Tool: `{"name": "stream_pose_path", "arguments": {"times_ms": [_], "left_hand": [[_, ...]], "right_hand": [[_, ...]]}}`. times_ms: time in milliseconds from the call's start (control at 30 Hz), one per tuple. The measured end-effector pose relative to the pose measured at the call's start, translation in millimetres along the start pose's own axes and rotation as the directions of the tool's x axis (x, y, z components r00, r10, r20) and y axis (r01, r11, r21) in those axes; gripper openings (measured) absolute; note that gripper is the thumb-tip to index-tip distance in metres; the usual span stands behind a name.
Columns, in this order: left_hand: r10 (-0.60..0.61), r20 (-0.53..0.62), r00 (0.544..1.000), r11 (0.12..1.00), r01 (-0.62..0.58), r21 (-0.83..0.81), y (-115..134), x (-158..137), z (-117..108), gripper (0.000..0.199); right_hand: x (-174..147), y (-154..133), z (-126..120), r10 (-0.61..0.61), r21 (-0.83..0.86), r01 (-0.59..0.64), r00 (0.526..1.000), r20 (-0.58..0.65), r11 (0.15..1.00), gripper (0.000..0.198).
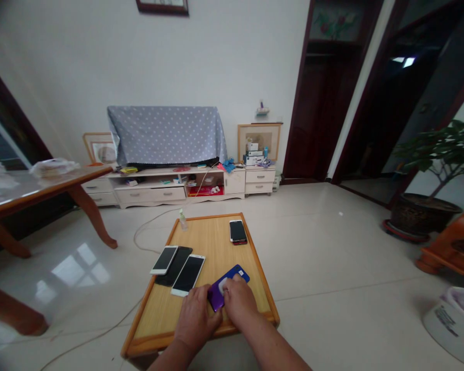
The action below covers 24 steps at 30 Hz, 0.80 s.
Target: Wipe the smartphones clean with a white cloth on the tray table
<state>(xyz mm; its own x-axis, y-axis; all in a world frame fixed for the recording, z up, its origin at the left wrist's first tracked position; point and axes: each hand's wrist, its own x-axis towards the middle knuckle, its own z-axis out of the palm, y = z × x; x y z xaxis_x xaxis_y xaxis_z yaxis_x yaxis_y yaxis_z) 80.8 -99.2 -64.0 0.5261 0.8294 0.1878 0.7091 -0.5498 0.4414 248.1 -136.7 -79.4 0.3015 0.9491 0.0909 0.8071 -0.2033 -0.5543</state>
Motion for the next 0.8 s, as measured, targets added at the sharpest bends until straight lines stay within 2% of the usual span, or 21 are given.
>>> {"name": "stream_pose_path", "arguments": {"times_ms": [100,167,233,400,467,567,733,800], "left_hand": [[-0.016,0.016,1.0,1.0,0.016,0.025,0.2,-0.1,-0.2,0.046],[-0.016,0.007,1.0,1.0,0.016,0.023,-0.2,-0.3,0.4,0.046],[-0.011,-0.004,1.0,1.0,0.011,0.016,-0.9,-0.4,1.4,0.046],[0.008,-0.001,1.0,1.0,-0.008,0.024,-1.8,0.7,2.9,0.043],[0.013,0.004,1.0,1.0,-0.013,0.027,-1.5,1.3,3.1,0.043],[0.01,0.001,1.0,0.999,-0.01,0.031,-1.3,1.4,3.9,0.043],[0.024,0.002,1.0,1.0,-0.024,0.02,-0.8,1.0,4.3,0.044],[0.028,0.004,1.0,0.999,-0.028,0.026,0.6,1.0,3.6,0.044]], "right_hand": [[11.2,22.3,-21.8,0.141,-0.062,-0.146,0.987,-0.078,0.987,0.018],[15.6,31.2,-30.9,0.194,-0.095,-0.204,0.975,-0.106,0.974,0.018],[13.4,30.5,-30.5,0.186,-0.105,-0.198,0.976,-0.111,0.975,0.017],[-6.5,5.4,-7.0,0.037,-0.046,-0.037,0.999,-0.016,0.998,0.013],[-8.1,1.7,-3.7,0.016,-0.014,-0.016,1.0,0.005,1.0,0.011],[1.5,12.5,-12.0,0.054,0.003,-0.053,0.998,-0.03,0.999,0.011],[21.5,39.0,-31.3,0.223,-0.011,-0.228,0.962,-0.158,0.974,0.015],[20.5,37.7,-30.2,0.213,-0.018,-0.219,0.962,-0.17,0.975,0.016]]}}
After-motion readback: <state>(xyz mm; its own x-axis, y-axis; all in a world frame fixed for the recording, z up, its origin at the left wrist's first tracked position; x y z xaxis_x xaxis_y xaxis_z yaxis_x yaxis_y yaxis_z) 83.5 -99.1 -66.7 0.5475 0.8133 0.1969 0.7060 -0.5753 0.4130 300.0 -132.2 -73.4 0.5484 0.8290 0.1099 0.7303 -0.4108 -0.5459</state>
